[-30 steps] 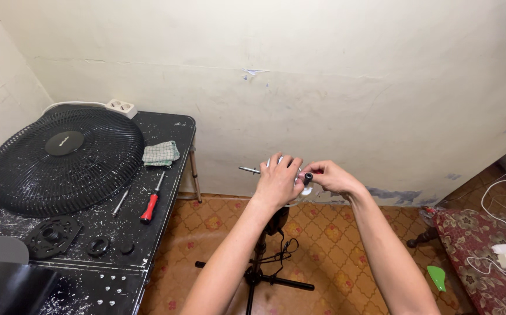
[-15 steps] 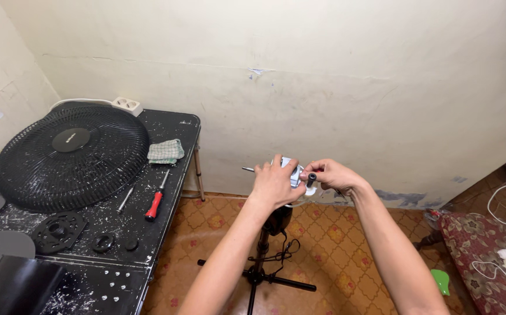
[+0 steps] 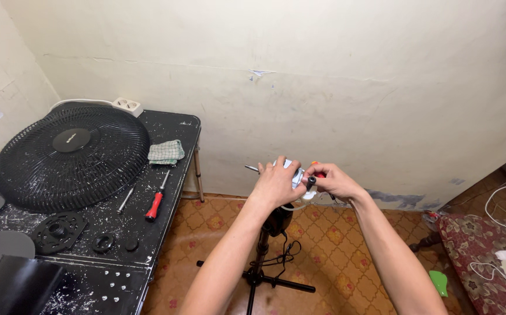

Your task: The person disassembles a standing fan motor mounted on a tripod, using a screwdriver to remove screws and a white plastic component. They place removed parts on a nearby table and continue adjusting the motor assembly.

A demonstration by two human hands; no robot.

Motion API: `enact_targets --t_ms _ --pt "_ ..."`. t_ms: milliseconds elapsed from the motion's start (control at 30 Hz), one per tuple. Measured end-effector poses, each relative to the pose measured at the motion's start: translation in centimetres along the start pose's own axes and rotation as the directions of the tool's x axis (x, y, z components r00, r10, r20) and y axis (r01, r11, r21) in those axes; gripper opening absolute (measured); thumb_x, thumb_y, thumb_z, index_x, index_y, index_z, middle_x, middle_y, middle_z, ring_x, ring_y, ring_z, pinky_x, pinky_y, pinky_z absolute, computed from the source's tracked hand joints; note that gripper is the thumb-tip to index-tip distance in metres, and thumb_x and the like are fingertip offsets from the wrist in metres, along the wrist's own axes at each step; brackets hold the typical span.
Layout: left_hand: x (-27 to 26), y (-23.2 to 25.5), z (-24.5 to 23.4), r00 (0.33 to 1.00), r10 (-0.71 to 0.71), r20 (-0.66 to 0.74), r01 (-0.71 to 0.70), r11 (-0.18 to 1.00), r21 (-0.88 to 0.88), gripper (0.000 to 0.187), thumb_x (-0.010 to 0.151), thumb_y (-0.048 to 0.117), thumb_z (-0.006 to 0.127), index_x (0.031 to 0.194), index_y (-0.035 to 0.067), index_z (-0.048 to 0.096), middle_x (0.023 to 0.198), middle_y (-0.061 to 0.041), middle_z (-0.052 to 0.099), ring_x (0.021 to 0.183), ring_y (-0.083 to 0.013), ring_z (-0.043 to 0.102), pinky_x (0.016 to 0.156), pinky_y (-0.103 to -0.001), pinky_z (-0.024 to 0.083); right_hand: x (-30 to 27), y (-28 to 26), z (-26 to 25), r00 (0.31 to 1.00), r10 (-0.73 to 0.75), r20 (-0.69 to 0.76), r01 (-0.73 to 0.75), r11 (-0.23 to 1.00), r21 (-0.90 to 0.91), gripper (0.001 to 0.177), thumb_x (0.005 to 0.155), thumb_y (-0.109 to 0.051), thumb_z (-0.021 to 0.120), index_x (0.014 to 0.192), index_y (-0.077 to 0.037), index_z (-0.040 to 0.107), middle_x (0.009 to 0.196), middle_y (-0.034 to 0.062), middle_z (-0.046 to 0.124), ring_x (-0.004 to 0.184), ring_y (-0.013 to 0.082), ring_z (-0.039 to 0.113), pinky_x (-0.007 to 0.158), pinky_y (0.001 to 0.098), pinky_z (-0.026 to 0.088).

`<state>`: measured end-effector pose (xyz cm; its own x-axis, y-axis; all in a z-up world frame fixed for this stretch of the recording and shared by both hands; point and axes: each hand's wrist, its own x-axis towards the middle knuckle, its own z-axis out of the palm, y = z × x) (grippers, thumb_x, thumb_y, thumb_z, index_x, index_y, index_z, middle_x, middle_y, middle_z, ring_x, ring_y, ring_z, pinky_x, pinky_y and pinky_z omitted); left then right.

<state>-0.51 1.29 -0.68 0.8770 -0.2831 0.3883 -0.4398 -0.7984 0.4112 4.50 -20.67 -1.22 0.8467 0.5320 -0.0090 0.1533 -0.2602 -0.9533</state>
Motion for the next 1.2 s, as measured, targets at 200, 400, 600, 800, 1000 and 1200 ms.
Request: enact_targets --t_ms 200,400,600,800,1000,1200 --pt "0.0 -0.1 1.2 0.999 0.045 -0.016 -0.046 0.999 -0.012 0.058 0.077 0.043 0.071 0.129 0.019 0.062 0.132 -0.021 0.056 0.113 -0.0547 0.059 0.111 -0.080 0.022 -1.2 -0.8 -0.2 0.999 -0.045 0.013 0.047 0.981 -0.190 0.014 0.093 -0.018 0.067 0.096 -0.005 0.070 0.093 -0.0003 0.051 0.069 0.0093 0.048 0.056 0.0258 0.040" --pt "1.0 -1.7 0.9 1.000 -0.004 0.026 0.004 1.000 -0.009 0.062 0.079 0.044 0.073 0.135 0.020 0.061 0.139 -0.024 0.051 0.123 -0.0569 0.050 0.114 -0.074 0.019 -3.1 -1.2 -0.9 0.991 -0.120 -0.054 0.102 0.959 -0.263 0.020 0.096 -0.021 0.074 0.091 -0.002 0.072 0.087 -0.0006 0.052 0.069 0.0079 0.047 0.059 0.0260 0.041" --pt "0.2 -2.2 0.6 0.946 0.145 -0.289 -0.168 0.984 -0.054 0.054 0.078 0.036 0.073 0.127 0.016 0.067 0.143 -0.026 0.050 0.125 -0.0464 0.048 0.106 -0.058 0.039 -4.8 -0.2 -1.3 0.990 -0.019 -0.142 0.046 0.981 0.190 0.018 0.100 -0.021 0.067 0.098 -0.002 0.068 0.076 0.0011 0.046 0.058 0.0079 0.037 0.049 0.0243 0.029" --pt "-0.9 -1.6 -0.4 0.920 0.188 -0.343 -0.242 0.963 -0.123 0.039 0.082 0.037 0.073 0.116 0.018 0.072 0.135 -0.016 0.058 0.131 -0.0365 0.049 0.108 -0.053 0.040 -6.6 0.9 1.7 0.975 -0.146 -0.166 0.212 0.829 0.518 0.016 0.101 -0.019 0.057 0.098 -0.005 0.064 0.082 0.0012 0.056 0.065 0.0096 0.046 0.051 0.0242 0.033" --pt "-1.6 -1.0 -0.6 0.905 0.148 -0.400 -0.245 0.948 -0.204 0.028 0.094 0.027 0.064 0.117 0.015 0.075 0.135 -0.017 0.059 0.131 -0.0360 0.051 0.113 -0.054 0.035 -7.0 -0.3 5.1 0.951 -0.179 -0.251 0.247 0.929 0.277 0.012 0.099 -0.013 0.066 0.104 -0.003 0.070 0.088 -0.0017 0.054 0.064 0.0068 0.040 0.052 0.0234 0.034" --pt "-3.0 1.2 -0.4 0.806 -0.207 -0.554 -0.266 0.709 -0.653 0.042 0.104 0.039 0.048 0.122 0.009 0.072 0.135 -0.014 0.066 0.132 -0.0289 0.063 0.115 -0.041 0.049 -7.6 -4.7 6.7 0.846 -0.437 -0.305 0.362 0.891 -0.273 0.015 0.091 -0.008 0.074 0.105 -0.006 0.079 0.089 -0.0017 0.056 0.072 0.0069 0.047 0.061 0.0237 0.040"
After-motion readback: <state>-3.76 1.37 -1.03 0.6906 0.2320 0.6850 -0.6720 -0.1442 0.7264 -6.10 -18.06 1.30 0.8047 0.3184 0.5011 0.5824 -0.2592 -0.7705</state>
